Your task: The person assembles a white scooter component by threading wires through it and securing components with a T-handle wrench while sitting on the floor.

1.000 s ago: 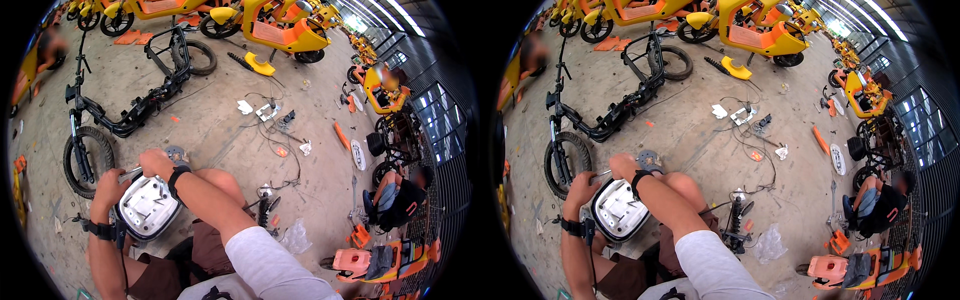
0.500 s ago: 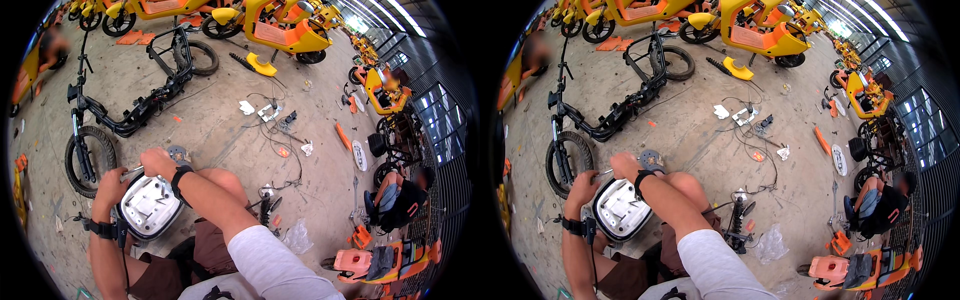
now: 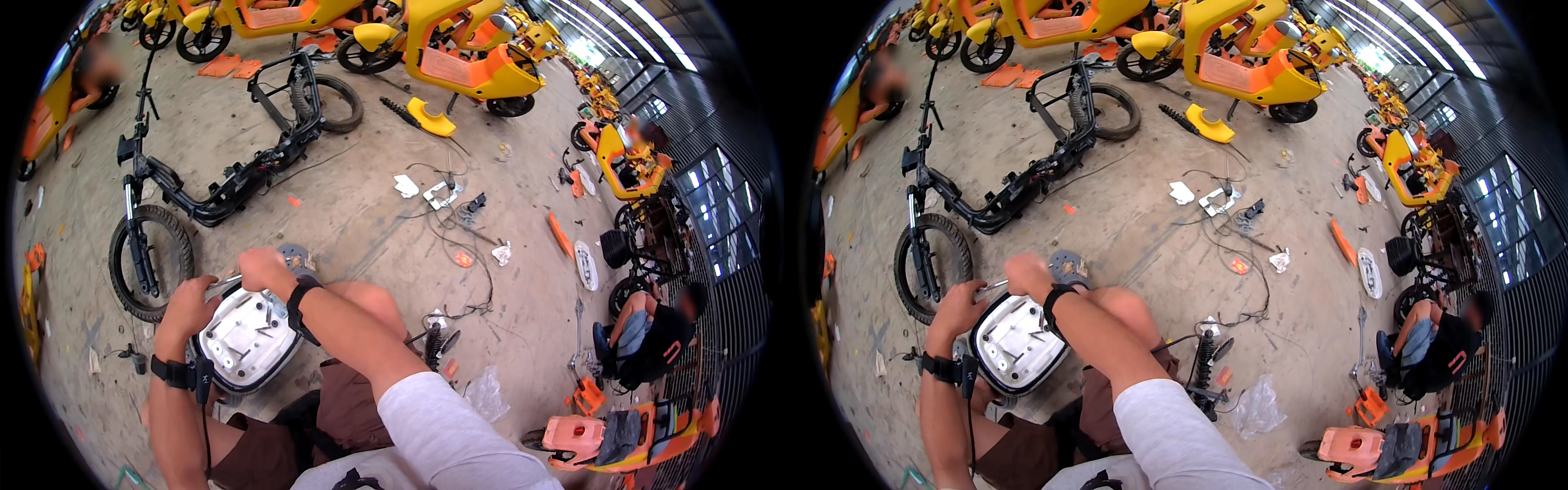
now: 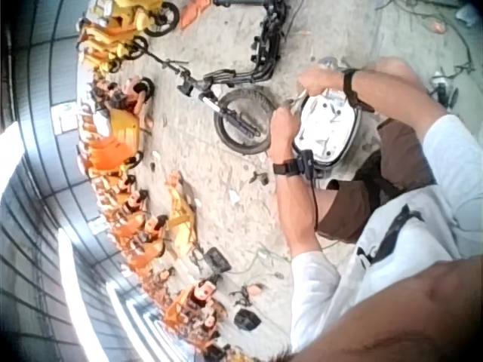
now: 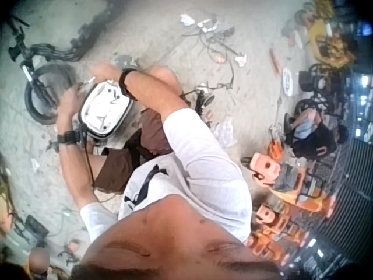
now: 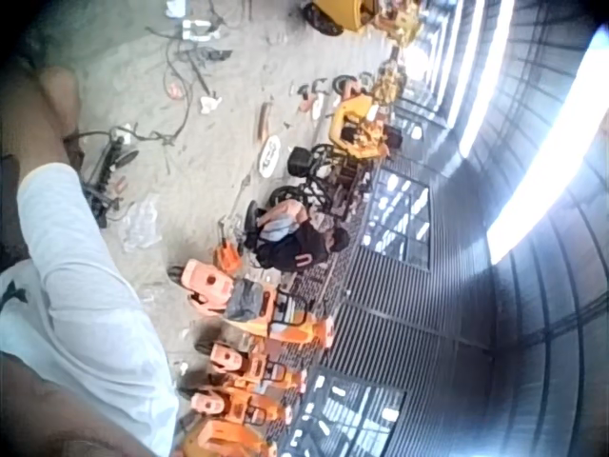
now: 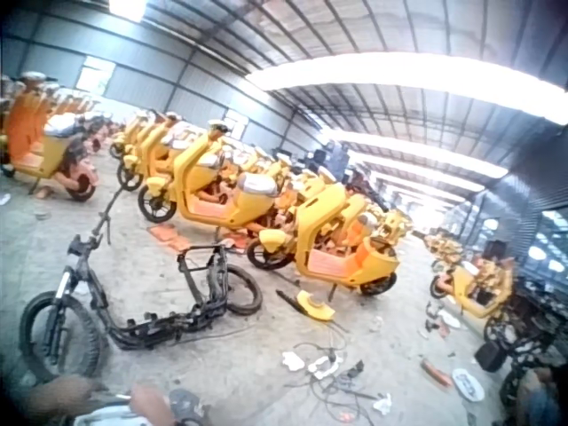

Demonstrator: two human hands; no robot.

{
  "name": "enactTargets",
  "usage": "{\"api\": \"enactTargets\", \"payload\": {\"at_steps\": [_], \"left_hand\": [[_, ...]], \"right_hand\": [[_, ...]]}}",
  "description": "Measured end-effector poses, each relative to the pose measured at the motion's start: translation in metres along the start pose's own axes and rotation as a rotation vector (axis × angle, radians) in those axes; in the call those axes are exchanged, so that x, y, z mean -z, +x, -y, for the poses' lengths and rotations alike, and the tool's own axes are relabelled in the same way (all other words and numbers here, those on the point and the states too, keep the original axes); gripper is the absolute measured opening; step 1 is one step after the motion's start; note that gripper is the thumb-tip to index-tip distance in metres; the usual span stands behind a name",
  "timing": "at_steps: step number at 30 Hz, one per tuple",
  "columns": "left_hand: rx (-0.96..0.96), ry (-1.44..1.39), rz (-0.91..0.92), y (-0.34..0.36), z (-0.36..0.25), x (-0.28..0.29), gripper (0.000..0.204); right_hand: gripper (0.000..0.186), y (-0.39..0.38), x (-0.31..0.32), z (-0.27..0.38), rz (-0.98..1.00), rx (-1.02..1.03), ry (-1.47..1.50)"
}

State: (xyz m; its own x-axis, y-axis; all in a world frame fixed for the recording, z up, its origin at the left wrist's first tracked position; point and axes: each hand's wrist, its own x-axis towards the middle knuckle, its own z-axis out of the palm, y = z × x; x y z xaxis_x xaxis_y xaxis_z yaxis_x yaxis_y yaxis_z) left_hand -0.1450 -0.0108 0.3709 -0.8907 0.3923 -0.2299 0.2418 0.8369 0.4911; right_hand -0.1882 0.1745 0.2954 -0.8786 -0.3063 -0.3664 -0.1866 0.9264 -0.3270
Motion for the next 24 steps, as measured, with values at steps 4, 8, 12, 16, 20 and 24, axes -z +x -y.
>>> {"api": "enactTargets", "payload": {"at_steps": [4,8,12,16,20,24], "left_hand": [[-0.024,0.008,0.016,0.002,0.002,0.000,0.038],[-0.054,0.030,-0.032,-0.006,0.007,-0.002,0.039],[-0.052,0.022,-0.043,-0.009,0.010,0.001,0.038],[-0.055,0.036,-0.089,-0.007,0.001,0.004,0.035],[-0.025,0.046,-0.066,-0.007,0.003,0.006,0.036],[-0.044,0.043,-0.046,-0.004,-0.002,0.006,0.038]], "right_hand": [[0.029,-0.002,0.004,-0.006,0.054,-0.062,0.002],[0.033,-0.003,0.004,-0.005,0.058,-0.110,0.063],[0.037,-0.008,0.003,-0.011,0.063,-0.193,0.160],[0.043,0.016,-0.029,-0.048,-0.100,-0.505,0.475],[0.043,-0.002,-0.014,-0.033,-0.083,-0.566,0.530],[0.031,-0.014,-0.015,-0.026,-0.064,-0.540,0.795]]}}
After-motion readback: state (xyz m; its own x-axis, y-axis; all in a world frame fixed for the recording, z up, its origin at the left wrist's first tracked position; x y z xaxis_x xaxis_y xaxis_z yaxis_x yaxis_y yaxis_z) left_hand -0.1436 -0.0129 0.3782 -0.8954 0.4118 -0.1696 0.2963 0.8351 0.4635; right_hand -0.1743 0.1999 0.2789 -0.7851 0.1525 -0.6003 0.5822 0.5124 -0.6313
